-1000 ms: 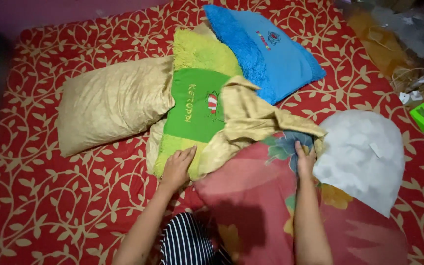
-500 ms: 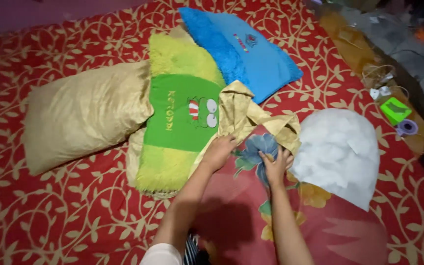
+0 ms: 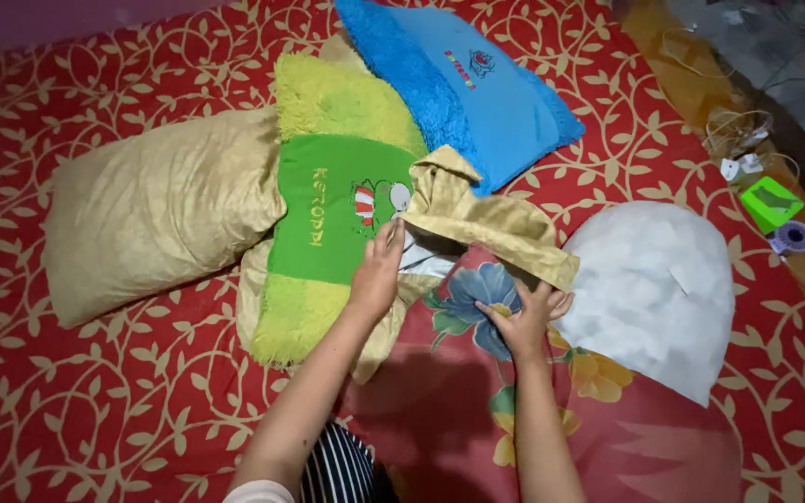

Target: The person sits on a bed and inserts white pillow filling into a gold pillowcase. They push the filling in, adjust the fabric, and zip the case closed, then smooth the finished pillow.

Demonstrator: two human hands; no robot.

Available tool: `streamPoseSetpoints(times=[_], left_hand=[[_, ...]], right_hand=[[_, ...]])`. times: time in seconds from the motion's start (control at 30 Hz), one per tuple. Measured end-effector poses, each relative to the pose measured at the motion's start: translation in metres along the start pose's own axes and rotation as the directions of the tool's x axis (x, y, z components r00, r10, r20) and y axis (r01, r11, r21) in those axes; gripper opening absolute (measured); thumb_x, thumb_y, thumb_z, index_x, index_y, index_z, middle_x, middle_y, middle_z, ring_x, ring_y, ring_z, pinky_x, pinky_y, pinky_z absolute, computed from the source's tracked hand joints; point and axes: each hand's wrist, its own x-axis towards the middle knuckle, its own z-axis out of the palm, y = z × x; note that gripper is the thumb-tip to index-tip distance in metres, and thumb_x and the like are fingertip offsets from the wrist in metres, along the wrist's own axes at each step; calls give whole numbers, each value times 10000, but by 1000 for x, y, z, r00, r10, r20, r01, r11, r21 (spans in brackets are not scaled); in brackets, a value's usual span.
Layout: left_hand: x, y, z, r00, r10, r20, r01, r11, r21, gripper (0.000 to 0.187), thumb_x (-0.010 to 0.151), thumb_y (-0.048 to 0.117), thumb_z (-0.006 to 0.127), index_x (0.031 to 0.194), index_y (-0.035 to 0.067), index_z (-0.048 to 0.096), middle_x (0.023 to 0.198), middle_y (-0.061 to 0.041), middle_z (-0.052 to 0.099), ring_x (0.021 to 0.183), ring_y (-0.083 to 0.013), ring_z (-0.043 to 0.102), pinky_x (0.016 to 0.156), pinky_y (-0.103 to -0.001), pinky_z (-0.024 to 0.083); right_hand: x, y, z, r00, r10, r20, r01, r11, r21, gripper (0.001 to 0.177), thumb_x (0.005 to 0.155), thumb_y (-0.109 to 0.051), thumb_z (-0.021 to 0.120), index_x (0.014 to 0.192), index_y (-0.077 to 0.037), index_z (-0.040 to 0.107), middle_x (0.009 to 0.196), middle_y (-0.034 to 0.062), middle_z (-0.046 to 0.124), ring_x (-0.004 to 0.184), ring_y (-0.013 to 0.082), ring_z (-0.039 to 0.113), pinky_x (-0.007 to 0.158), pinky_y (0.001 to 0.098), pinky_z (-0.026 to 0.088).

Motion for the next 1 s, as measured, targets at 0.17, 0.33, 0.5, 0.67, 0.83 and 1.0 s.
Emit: streamPoseSetpoints(times=[0.17, 0.33, 0.5, 0.67, 0.83, 1.0], left_hand=[[-9, 5, 8, 966, 258, -27, -257, 966, 40, 995, 745, -200, 474, 1639, 172, 246, 1578, -152, 417, 1243, -367, 558, 883, -422, 591], [-52, -9, 19, 865, 398, 305, -475, 844, 249, 859, 843, -60, 550, 1627, 167, 284, 1556, -28, 448, 1098, -339, 594, 685, -390, 611], [-104, -38, 24, 825, 467, 318, -548, 798, 251, 715, 807, 12, 589, 1470, 261, 492, 1479, 49, 489, 1034, -306, 593, 621, -359, 606], [-115, -44, 40, 920, 358, 159, -385, 901, 199, 434, 853, 68, 587, 1273, 174, 611, 1499, -25, 497, 1141, -270, 585, 666, -368, 609], [-111, -45, 82, 970, -118, 214, 119, 993, 9, 298, 1070, 323, 529, 1339, 236, 623, 1339, -114, 582, 1081, -347, 625, 840, -454, 560], [-94, -56, 118, 976, 139, 169, -188, 928, 322, 341, 959, 306, 557, 1279, 215, 631, 1431, 49, 582, 1067, -321, 638, 758, -463, 582]], right_hand=[[-1, 3, 0, 930, 332, 161, -269, 909, -318, 741, 741, -705, 763, 1219, -139, 767, 1404, 200, 491, 1491, 485, 224, 1206, 703, -43], [-14, 73, 38, 851, 498, -170, -522, 837, -163, 516, 944, -545, 636, 1261, -150, 737, 1494, 162, 531, 1462, 485, 268, 1138, 723, 5], [-18, 92, 67, 827, 549, -120, -559, 781, -277, 492, 994, -408, 604, 1411, -148, 629, 1474, 139, 588, 1373, 374, 465, 1187, 702, 75], [-24, -4, 18, 963, 248, 109, -176, 879, -444, 367, 911, -342, 667, 1076, -15, 664, 1152, 236, 677, 1122, 434, 603, 956, 581, 439], [-141, -159, -4, 611, -33, 791, 335, 916, -221, 499, 820, -278, 661, 1257, -67, 545, 1367, 208, 501, 1335, 478, 434, 1081, 742, 277], [-131, -210, 48, 527, 333, 782, 418, 699, -580, 718, 816, -332, 705, 1422, -80, 413, 1475, 196, 352, 1368, 493, 328, 1005, 781, 227]])
